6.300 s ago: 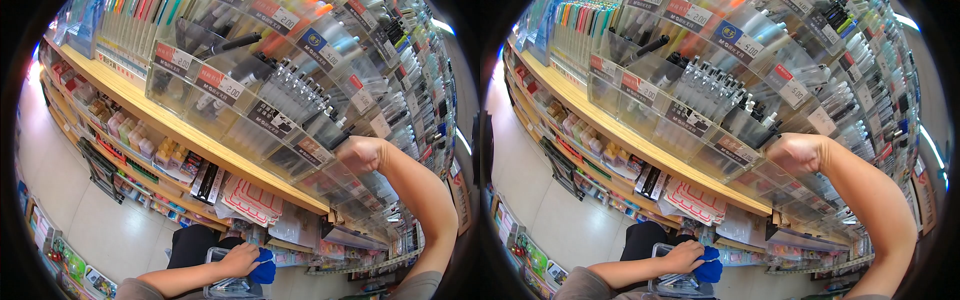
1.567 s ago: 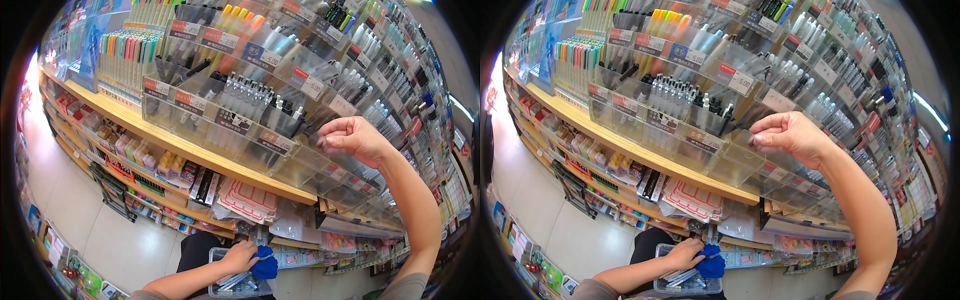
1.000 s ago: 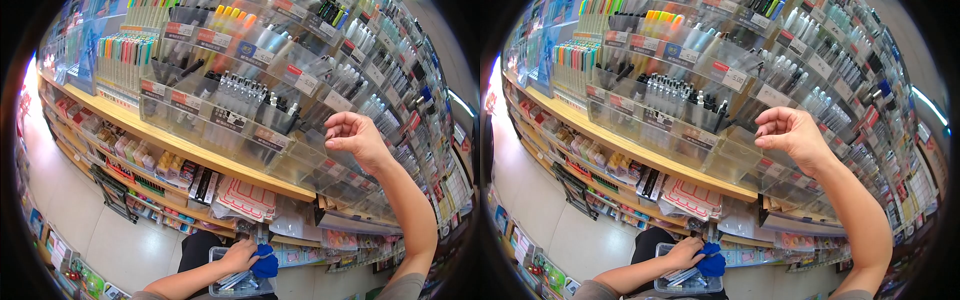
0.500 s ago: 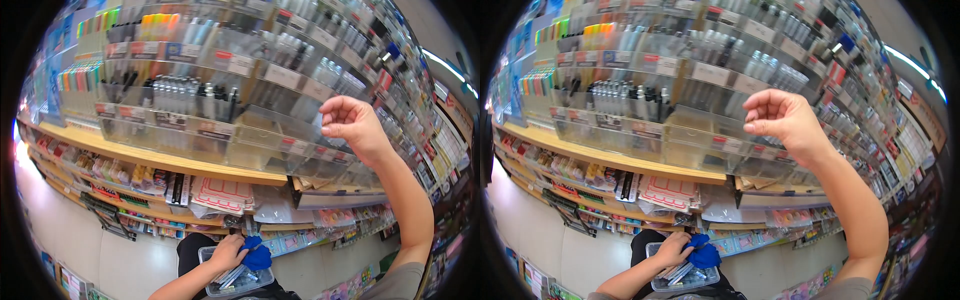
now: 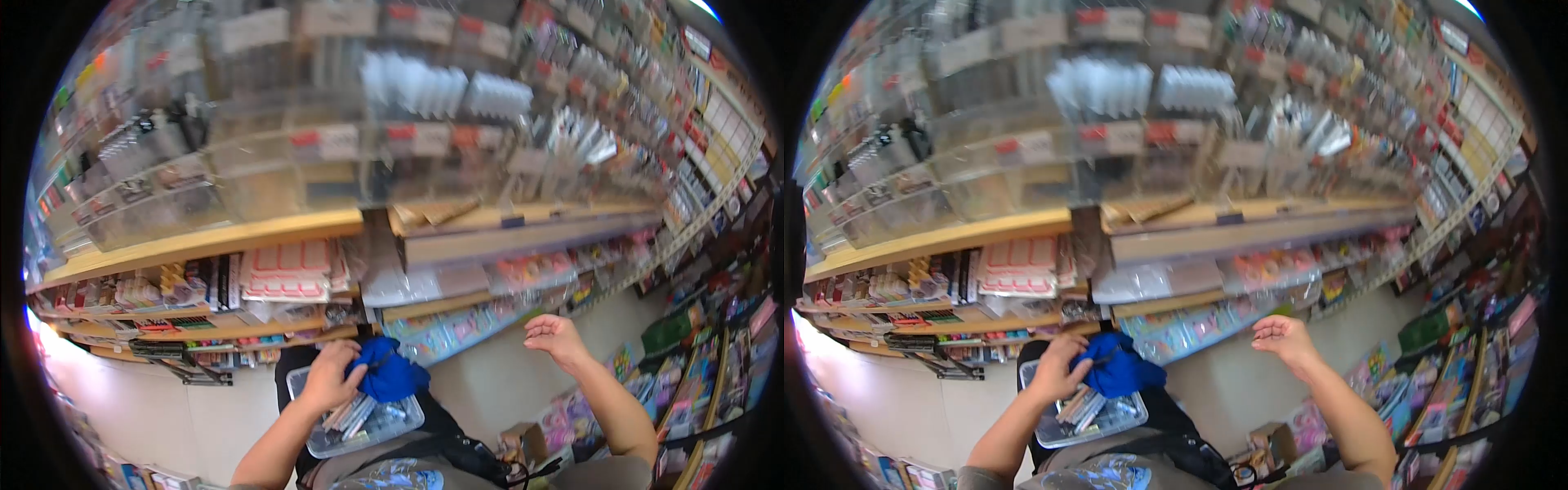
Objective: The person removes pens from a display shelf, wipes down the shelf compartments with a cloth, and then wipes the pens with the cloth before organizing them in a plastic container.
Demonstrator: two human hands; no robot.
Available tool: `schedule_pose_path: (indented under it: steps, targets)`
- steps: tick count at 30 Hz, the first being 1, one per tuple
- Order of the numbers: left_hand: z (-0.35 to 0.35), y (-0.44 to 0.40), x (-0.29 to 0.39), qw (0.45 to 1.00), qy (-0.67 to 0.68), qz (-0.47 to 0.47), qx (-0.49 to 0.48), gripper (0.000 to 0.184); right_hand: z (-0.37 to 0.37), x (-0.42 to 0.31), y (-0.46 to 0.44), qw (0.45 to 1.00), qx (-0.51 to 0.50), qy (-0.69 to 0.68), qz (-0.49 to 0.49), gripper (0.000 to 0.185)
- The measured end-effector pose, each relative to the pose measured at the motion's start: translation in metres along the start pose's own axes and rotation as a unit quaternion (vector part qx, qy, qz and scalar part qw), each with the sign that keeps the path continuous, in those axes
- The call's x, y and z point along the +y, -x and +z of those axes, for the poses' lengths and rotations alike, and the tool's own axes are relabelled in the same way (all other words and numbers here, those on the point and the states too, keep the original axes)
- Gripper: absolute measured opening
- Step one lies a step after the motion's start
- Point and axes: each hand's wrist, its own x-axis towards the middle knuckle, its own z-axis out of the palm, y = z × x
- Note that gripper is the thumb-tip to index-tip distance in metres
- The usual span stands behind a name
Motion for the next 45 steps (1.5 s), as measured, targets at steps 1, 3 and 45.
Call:
schedule_pose_path:
  steps: [1,3,45]
  targets:
    - [0.001,-0.003,0.003,1.0,-0.003,-0.003,-0.002,0.019,-0.012,0.036,-0.009,0.999,0.016,-0.029,0.04,0.025]
    - [0.005,-0.004,0.006,1.0,-0.012,-0.007,-0.01,0.018,-0.036,0.114,-0.027,0.992,0.037,-0.059,0.107,0.024]
    - [0.027,-0.031,0.011,0.991,0.091,-0.088,-0.046,0.017,-0.152,0.403,-0.063,0.822,0.071,0.563,0.039,0.013]
